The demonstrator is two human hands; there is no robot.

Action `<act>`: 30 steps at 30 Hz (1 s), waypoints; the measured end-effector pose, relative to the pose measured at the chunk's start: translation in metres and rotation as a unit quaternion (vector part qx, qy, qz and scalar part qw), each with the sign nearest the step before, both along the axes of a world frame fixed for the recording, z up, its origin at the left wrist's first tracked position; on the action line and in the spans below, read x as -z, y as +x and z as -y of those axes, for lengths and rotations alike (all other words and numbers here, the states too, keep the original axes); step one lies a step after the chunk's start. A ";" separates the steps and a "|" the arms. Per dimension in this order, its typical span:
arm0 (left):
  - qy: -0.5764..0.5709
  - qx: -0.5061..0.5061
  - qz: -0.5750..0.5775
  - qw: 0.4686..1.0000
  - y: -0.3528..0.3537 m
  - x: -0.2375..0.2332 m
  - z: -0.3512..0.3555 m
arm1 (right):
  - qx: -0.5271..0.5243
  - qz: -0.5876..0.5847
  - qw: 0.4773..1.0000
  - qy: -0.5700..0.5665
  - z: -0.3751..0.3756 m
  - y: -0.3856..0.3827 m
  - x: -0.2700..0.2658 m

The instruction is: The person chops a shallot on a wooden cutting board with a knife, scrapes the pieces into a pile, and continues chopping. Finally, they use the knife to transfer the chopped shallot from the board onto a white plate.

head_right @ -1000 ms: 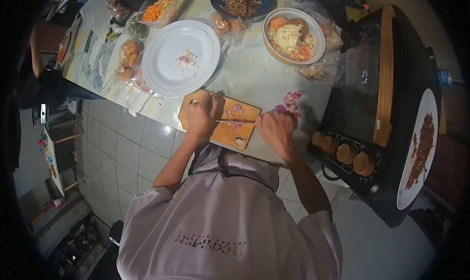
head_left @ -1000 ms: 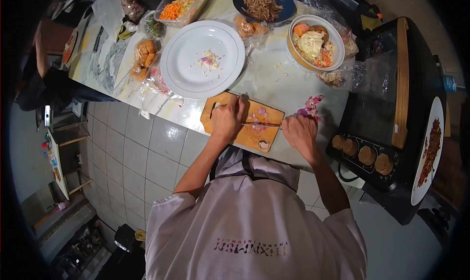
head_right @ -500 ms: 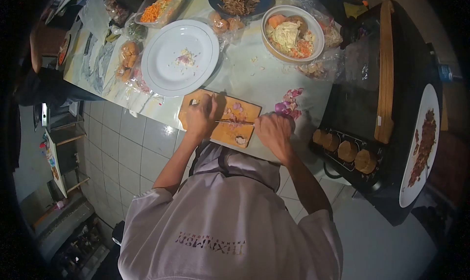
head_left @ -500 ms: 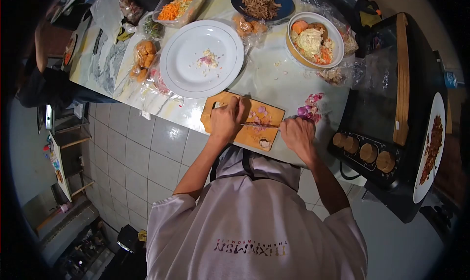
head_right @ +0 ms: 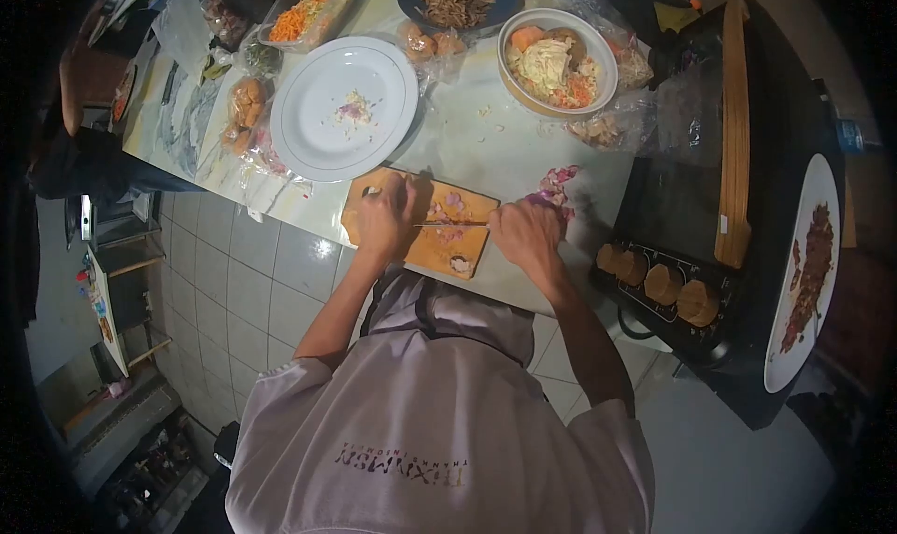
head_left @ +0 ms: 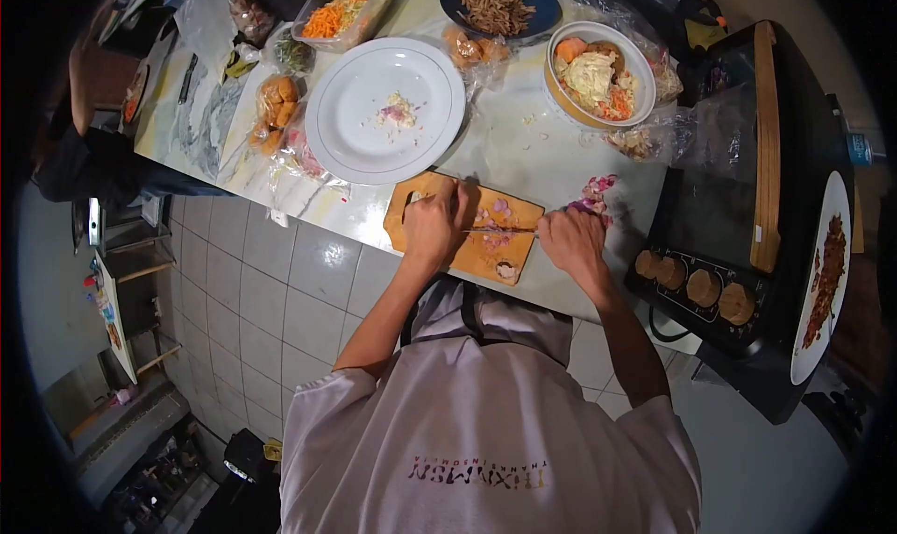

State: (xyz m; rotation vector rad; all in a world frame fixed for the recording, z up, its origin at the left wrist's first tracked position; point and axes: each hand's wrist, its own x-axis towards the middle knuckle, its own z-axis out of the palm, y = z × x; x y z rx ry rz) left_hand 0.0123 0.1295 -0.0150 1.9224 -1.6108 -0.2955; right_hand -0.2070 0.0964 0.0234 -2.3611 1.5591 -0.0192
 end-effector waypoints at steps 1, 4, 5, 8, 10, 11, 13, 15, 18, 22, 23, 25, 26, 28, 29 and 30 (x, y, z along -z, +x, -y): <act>-0.009 -0.001 0.004 1.000 -0.001 -0.001 0.003 | -0.004 0.007 1.000 -0.008 0.004 0.000 0.002; -0.012 -0.004 -0.001 1.000 0.000 0.001 0.002 | -0.018 -0.011 1.000 -0.001 0.007 0.001 -0.015; -0.004 -0.010 -0.011 1.000 0.001 0.003 -0.001 | -0.017 -0.011 1.000 0.000 0.008 -0.001 -0.007; -0.032 0.004 0.015 0.999 -0.003 -0.002 0.003 | -0.028 -0.004 1.000 -0.013 0.013 -0.004 0.011; -0.014 -0.008 -0.007 1.000 0.000 0.001 -0.002 | -0.032 -0.013 0.999 0.003 0.014 -0.001 0.000; 0.001 -0.018 -0.029 0.999 0.000 0.003 0.000 | -0.032 -0.013 0.999 -0.001 0.018 0.000 -0.002; 0.001 -0.020 -0.005 1.000 -0.001 -0.004 0.001 | -0.033 -0.003 0.999 -0.002 0.018 0.003 -0.003; -0.001 -0.021 0.018 1.000 -0.001 -0.005 0.001 | -0.029 -0.003 1.000 0.001 0.017 0.001 0.002; -0.009 -0.016 -0.004 1.000 0.000 -0.001 0.004 | -0.040 0.001 0.999 -0.017 0.021 0.003 -0.008; -0.006 -0.033 0.011 0.999 -0.001 -0.007 0.001 | -0.052 0.008 0.998 -0.015 0.022 0.004 0.002; -0.012 -0.033 0.028 0.999 -0.002 -0.008 0.000 | -0.058 0.009 0.998 -0.016 0.023 0.002 0.004; -0.018 -0.035 0.004 0.999 0.002 -0.002 0.000 | -0.071 -0.014 0.997 -0.017 0.025 0.007 -0.015; -0.019 -0.039 -0.021 0.999 0.003 0.001 -0.001 | -0.071 -0.014 0.997 -0.017 0.026 0.006 -0.008; -0.022 -0.036 0.005 0.999 -0.004 -0.011 -0.002 | -0.056 0.018 0.998 -0.020 0.024 0.005 0.007; -0.033 -0.038 0.030 0.998 -0.006 -0.015 0.001 | -0.057 0.017 0.998 -0.023 0.026 0.002 0.010; -0.034 -0.044 0.030 0.998 -0.004 -0.012 0.000 | -0.065 0.009 0.997 -0.031 0.028 0.003 0.005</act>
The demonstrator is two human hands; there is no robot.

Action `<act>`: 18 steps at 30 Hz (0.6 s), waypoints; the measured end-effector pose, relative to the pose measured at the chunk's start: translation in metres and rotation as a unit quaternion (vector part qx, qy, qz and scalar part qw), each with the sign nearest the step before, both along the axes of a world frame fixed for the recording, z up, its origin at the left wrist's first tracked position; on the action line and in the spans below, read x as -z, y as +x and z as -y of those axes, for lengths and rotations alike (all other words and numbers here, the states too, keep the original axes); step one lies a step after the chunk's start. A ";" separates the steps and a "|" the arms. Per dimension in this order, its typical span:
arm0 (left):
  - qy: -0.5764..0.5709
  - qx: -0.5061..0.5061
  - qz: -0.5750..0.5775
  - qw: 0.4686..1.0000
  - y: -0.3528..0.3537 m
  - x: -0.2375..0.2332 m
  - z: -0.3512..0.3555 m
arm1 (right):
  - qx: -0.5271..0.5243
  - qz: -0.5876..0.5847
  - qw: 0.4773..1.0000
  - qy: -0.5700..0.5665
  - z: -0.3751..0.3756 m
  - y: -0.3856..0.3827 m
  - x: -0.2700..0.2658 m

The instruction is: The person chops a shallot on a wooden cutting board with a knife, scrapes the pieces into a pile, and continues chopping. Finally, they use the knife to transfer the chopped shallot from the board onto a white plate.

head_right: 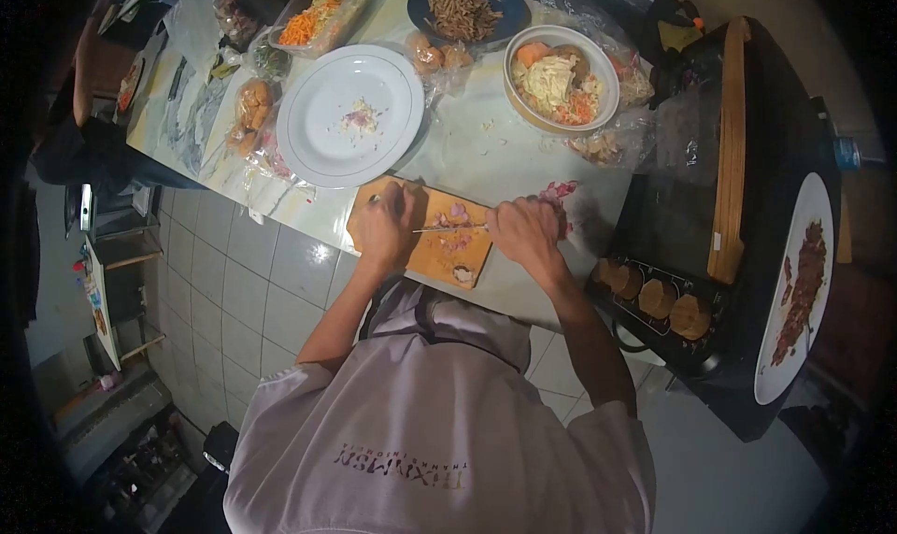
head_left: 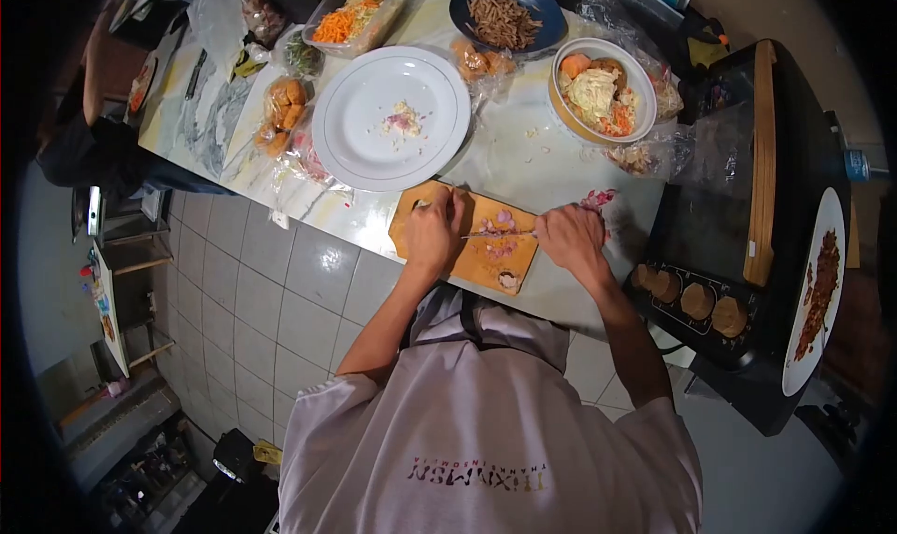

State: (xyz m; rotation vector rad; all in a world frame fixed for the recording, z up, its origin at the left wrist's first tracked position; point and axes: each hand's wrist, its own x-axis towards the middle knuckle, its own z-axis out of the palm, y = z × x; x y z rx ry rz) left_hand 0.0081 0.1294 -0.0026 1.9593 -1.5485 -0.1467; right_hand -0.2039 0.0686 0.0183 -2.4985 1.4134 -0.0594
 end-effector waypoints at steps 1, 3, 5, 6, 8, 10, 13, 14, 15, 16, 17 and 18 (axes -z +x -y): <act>0.019 -0.005 -0.022 1.000 0.003 0.004 -0.003 | -0.001 -0.008 1.000 -0.005 -0.002 0.000 -0.005; 0.032 -0.007 -0.045 0.998 0.003 0.008 0.002 | -0.005 -0.013 1.000 -0.021 0.003 0.004 -0.017; 0.026 -0.017 -0.026 0.999 0.003 0.007 -0.001 | -0.010 -0.020 0.999 -0.027 -0.001 0.003 -0.012; 0.025 -0.018 -0.027 0.999 0.002 0.005 -0.001 | -0.011 -0.010 1.000 -0.018 -0.001 0.003 -0.007; 0.014 -0.020 -0.001 1.000 0.000 0.000 0.000 | -0.020 -0.002 1.000 -0.012 0.005 0.001 -0.001; 0.006 -0.019 -0.026 0.999 0.003 0.009 -0.001 | -0.036 -0.003 0.999 -0.025 0.007 0.004 -0.020; 0.014 -0.013 -0.022 1.000 -0.003 0.004 -0.003 | -0.043 0.019 0.998 -0.033 0.010 0.000 0.001; 0.023 -0.008 0.009 1.000 -0.003 0.000 -0.001 | -0.046 0.019 0.998 -0.035 0.010 -0.002 0.004; 0.020 -0.020 -0.018 0.999 -0.001 0.003 0.000 | -0.038 0.003 0.999 -0.035 0.010 0.001 -0.002; 0.021 -0.022 -0.016 0.999 0.000 0.004 -0.001 | -0.025 -0.012 0.999 -0.033 0.009 0.003 -0.007; 0.026 -0.032 -0.059 0.997 0.001 0.006 -0.002 | -0.023 -0.011 0.999 -0.032 0.010 0.004 -0.011; 0.032 -0.043 -0.103 0.993 0.000 0.002 -0.002 | -0.031 -0.002 0.999 -0.045 0.012 0.004 -0.015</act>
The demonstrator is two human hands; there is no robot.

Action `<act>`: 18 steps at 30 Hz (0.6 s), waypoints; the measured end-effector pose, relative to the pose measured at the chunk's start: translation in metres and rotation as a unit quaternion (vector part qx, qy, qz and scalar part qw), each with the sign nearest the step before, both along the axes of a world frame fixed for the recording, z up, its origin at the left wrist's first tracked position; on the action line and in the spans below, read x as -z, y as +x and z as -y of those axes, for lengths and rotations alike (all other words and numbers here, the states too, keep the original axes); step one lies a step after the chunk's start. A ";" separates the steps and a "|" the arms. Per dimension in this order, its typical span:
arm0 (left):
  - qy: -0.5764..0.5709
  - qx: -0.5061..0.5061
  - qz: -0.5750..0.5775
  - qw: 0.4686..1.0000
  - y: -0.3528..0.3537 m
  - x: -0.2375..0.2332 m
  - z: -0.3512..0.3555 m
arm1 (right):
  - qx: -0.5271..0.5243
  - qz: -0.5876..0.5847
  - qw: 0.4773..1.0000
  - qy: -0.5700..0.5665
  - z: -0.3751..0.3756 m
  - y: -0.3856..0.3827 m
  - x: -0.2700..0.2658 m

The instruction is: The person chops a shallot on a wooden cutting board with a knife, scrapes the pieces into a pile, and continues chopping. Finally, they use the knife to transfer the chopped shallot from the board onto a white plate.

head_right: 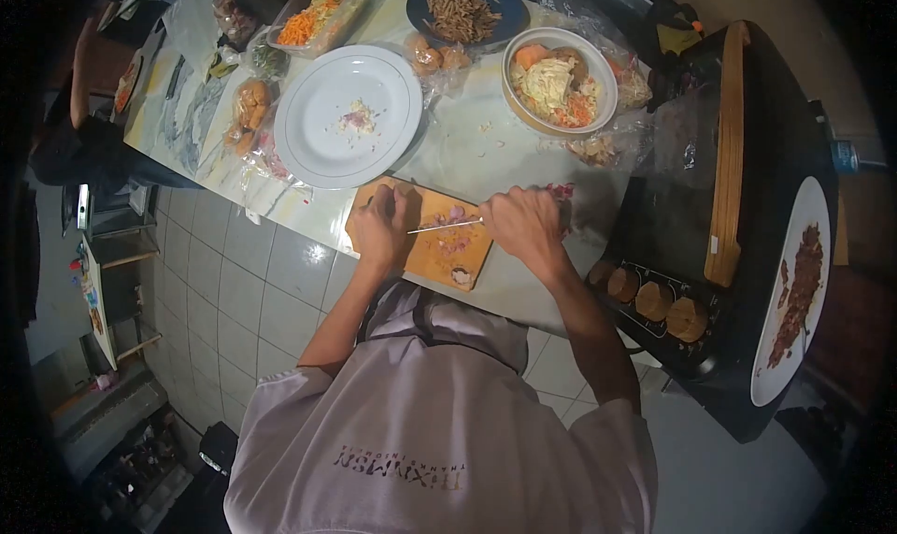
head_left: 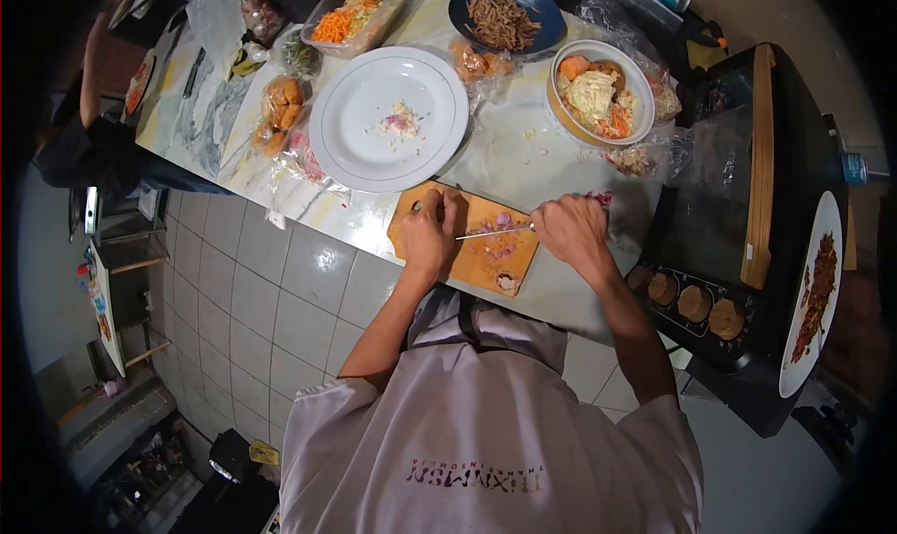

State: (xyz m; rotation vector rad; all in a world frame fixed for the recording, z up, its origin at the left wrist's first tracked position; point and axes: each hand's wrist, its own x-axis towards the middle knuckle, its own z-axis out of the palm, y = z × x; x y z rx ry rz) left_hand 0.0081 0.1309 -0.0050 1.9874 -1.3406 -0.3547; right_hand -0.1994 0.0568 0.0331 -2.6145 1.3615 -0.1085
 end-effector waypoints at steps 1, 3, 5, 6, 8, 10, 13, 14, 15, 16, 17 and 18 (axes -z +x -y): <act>0.002 0.002 -0.001 1.000 -0.003 -0.004 0.000 | -0.008 0.008 1.000 -0.013 0.000 0.000 -0.001; -0.001 0.017 0.127 0.992 -0.008 -0.014 0.002 | -0.005 0.019 1.000 -0.014 -0.004 -0.006 0.014; -0.010 0.006 0.114 0.993 -0.005 -0.008 0.004 | -0.017 0.033 0.999 -0.022 0.001 -0.008 0.022; -0.013 0.010 0.101 0.995 -0.005 -0.005 0.003 | -0.015 0.031 0.999 -0.022 -0.002 -0.006 0.010; -0.007 0.007 0.070 0.998 -0.004 -0.001 0.003 | -0.017 0.027 0.999 -0.025 0.001 -0.005 0.003; 0.019 -0.002 0.076 0.997 -0.004 -0.009 0.002 | 0.013 -0.008 0.999 0.030 -0.001 -0.004 0.006; 0.003 0.006 0.111 0.994 -0.009 -0.014 0.005 | 0.013 0.010 1.000 0.011 -0.003 -0.007 0.013; 0.002 0.005 0.112 0.994 -0.005 -0.009 0.006 | 0.013 0.011 1.000 0.009 -0.005 -0.008 0.013; -0.003 0.006 0.074 0.997 -0.002 -0.005 0.006 | 0.020 0.006 1.000 0.020 -0.008 -0.005 0.001; -0.005 0.005 0.035 0.999 -0.001 -0.002 0.005 | 0.025 0.001 0.999 0.032 -0.012 -0.004 -0.005; -0.005 0.006 0.035 0.999 -0.001 0.002 0.004 | 0.026 0.001 0.999 0.032 -0.015 -0.007 0.004; -0.014 0.032 0.074 0.997 -0.002 -0.006 0.006 | 0.052 -0.010 0.997 0.047 -0.018 -0.006 0.012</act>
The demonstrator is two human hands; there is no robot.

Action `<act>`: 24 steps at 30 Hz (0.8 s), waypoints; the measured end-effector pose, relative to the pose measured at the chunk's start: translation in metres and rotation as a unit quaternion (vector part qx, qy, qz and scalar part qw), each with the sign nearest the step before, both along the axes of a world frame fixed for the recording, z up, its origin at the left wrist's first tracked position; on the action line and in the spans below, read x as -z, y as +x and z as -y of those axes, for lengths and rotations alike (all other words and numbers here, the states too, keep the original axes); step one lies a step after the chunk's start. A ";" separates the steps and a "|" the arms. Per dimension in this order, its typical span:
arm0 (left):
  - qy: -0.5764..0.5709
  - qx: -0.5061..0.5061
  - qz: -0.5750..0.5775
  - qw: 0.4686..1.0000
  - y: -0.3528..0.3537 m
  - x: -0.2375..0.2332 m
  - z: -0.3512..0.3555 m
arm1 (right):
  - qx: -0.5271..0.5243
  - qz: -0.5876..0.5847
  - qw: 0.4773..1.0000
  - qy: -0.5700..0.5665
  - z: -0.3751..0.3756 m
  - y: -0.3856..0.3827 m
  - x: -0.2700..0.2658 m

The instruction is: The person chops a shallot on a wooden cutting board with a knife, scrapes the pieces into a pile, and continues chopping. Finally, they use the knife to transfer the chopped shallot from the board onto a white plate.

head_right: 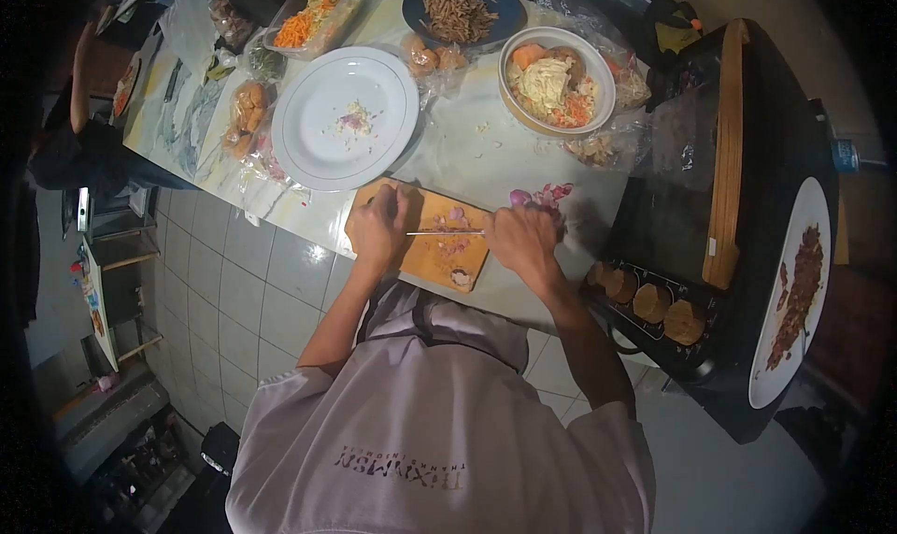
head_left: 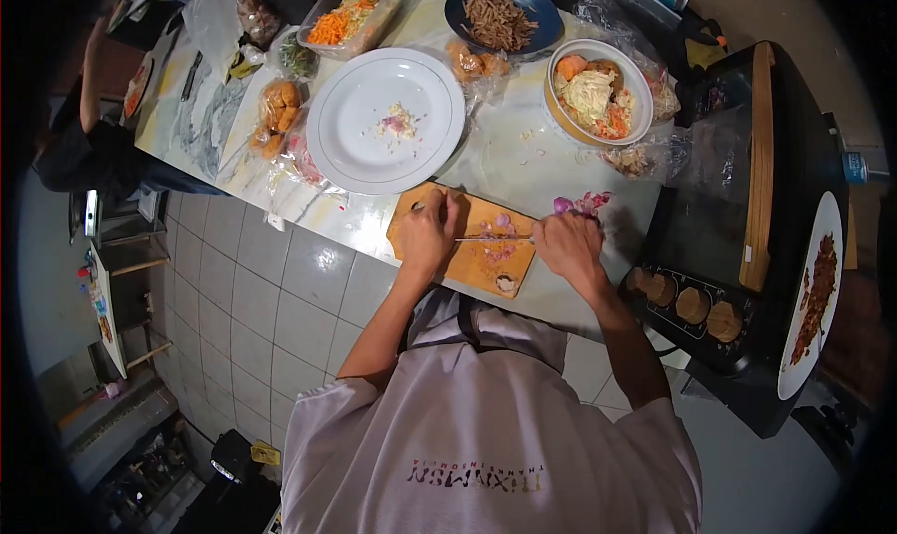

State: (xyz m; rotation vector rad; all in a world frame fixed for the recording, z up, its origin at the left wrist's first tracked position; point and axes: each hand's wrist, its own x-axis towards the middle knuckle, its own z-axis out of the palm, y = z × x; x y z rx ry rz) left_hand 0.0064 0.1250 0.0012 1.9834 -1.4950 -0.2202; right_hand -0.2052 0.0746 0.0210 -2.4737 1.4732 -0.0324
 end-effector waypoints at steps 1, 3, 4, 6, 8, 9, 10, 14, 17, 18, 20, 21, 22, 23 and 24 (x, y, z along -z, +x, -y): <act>-0.007 0.026 0.037 0.999 -0.001 -0.004 -0.001 | 0.027 -0.013 0.999 0.017 -0.005 -0.001 0.006; 0.005 0.015 0.006 1.000 0.002 0.003 0.000 | 0.020 -0.012 1.000 0.013 -0.007 -0.003 -0.005; 0.020 0.015 -0.024 0.999 0.003 0.006 0.000 | 0.024 -0.009 1.000 0.011 -0.010 -0.001 -0.011; 0.022 0.018 -0.005 1.000 0.002 0.006 -0.002 | 0.037 -0.007 0.999 0.018 -0.015 -0.003 0.000; 0.019 0.017 0.011 1.000 0.002 0.006 -0.001 | 0.044 -0.006 0.999 0.020 -0.017 -0.005 0.004; 0.012 0.023 0.010 1.000 0.002 0.009 0.001 | 0.042 -0.007 0.999 0.013 -0.016 -0.005 0.001; 0.006 0.031 0.011 0.999 0.002 0.009 0.000 | 0.042 -0.007 0.999 0.007 -0.017 -0.005 -0.001; 0.018 0.018 -0.011 1.000 0.002 0.002 -0.002 | 0.048 -0.016 0.999 0.000 -0.025 -0.003 -0.005; 0.023 0.056 0.030 0.998 0.002 0.003 -0.001 | 0.061 -0.010 0.998 0.008 -0.029 -0.004 0.000; 0.017 0.048 0.003 0.999 0.003 0.004 -0.001 | 0.063 -0.016 0.998 0.023 -0.028 -0.002 -0.010; 0.013 0.041 -0.024 0.999 0.003 0.003 -0.001 | 0.066 -0.023 0.997 0.040 -0.030 -0.002 -0.009; 0.002 0.060 0.000 0.998 0.003 0.003 0.000 | 0.076 -0.019 0.996 0.036 -0.030 -0.002 -0.003; -0.009 0.080 0.022 0.996 0.002 0.003 0.001 | 0.087 -0.015 0.996 0.032 -0.031 -0.003 0.001; -0.008 0.080 0.020 0.997 0.001 0.003 0.000 | 0.086 -0.017 0.996 0.033 -0.031 -0.007 0.003; -0.002 0.066 0.000 0.998 0.001 0.004 0.000 | 0.079 -0.019 0.996 0.036 -0.028 -0.006 -0.005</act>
